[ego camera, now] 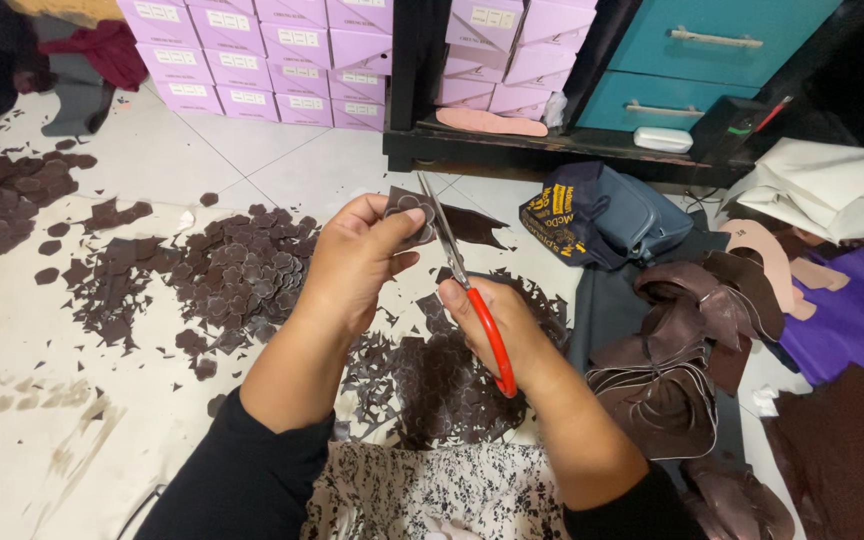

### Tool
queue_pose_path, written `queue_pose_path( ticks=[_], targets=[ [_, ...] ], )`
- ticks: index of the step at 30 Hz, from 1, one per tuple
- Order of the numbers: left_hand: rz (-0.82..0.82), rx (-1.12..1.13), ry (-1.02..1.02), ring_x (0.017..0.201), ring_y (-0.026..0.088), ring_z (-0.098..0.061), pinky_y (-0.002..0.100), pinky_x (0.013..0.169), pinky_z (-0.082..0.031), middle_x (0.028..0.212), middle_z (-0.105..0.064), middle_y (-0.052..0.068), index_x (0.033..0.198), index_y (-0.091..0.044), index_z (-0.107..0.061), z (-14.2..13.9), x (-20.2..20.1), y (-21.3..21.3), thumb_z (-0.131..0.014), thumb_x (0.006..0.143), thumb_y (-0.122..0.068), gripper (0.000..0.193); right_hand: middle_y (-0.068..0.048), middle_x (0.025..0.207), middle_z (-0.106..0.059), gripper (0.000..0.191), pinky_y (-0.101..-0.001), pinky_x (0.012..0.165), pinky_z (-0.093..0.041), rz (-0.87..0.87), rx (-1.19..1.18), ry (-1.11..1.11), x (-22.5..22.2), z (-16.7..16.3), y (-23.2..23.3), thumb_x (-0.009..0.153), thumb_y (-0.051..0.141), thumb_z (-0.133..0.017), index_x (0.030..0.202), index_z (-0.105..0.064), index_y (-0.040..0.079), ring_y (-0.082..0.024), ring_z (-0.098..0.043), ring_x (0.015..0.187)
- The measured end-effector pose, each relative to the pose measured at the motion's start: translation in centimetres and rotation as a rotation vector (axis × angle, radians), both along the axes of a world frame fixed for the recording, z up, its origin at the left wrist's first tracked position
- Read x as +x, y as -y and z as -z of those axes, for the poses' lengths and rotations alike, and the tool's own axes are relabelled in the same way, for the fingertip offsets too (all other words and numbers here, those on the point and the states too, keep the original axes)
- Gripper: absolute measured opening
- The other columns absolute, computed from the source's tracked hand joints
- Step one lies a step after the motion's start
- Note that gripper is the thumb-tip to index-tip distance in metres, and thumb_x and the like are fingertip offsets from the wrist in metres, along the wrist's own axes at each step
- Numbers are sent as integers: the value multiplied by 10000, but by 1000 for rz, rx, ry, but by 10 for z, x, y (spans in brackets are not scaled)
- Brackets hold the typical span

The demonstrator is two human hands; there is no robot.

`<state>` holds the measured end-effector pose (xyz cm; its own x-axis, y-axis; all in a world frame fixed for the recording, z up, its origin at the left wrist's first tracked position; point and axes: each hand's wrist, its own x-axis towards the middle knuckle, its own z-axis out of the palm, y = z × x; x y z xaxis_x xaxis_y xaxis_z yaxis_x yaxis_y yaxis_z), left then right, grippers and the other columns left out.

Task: The person uses red-handled scissors to cut flower-shaped pieces from a dark brown sheet of material. They hold the sheet with one hand and cut along pre-drawn outlines, dropping the cut pieces onto a pile on the floor.

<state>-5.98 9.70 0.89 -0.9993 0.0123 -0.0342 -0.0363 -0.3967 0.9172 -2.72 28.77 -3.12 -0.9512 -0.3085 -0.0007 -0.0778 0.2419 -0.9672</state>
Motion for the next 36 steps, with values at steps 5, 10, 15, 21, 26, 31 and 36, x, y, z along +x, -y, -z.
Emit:
queue_pose_path(
  ticks=[5,10,15,21,26,31,36],
  targets=[
    [-21,-68,-101,790,73,-681,243,721,-552,893,-735,10,963,-77,-658,2,-3,-2,-721,899,-134,106,52,585,-432,479,-264,430,-343,-38,-35,14,0,-3,-1,977,554,-540,784,-529,116,-68,-404,476],
    [-47,-95,-146,711,69,-630,225,665,-531,819,-703,19,928,-41,-656,9,-8,-5,-740,897,-98,106,61,595,-445,464,-257,441,-365,-60,6,-37,-2,-3,-3,983,555,-533,812,-534,124,-56,-428,496],
    [-61,-51,-176,684,64,-616,222,651,-527,802,-691,21,922,-34,-645,12,-10,-8,-739,896,-87,111,53,573,-431,482,-255,427,-353,-31,-39,-25,-2,0,-1,993,542,-535,776,-500,113,-62,-415,471],
    [-63,-85,-119,749,78,-695,224,663,-562,829,-727,21,937,-53,-636,2,-5,-7,-707,894,-97,94,61,577,-411,480,-254,416,-340,-34,-72,31,-3,0,0,987,536,-539,755,-493,118,-60,-398,460],
    [-49,-54,-90,747,108,-709,243,623,-537,846,-718,35,951,-47,-622,-5,-1,-5,-705,896,-84,106,53,587,-421,509,-247,434,-345,-35,-44,20,-3,1,0,999,540,-547,732,-498,110,-60,-402,481],
    [-41,55,-102,776,85,-675,233,674,-534,897,-706,19,1003,-43,-638,-3,-2,-6,-730,888,-59,148,48,609,-428,504,-254,442,-375,15,-66,53,-2,3,6,985,552,-535,751,-499,106,-72,-425,485],
    [-50,73,-107,770,74,-663,218,655,-488,898,-710,11,1031,-50,-641,1,-3,-7,-744,870,-56,192,31,614,-479,525,-254,463,-410,-22,-30,21,0,3,6,980,595,-492,784,-521,108,-82,-477,502]
  ],
)
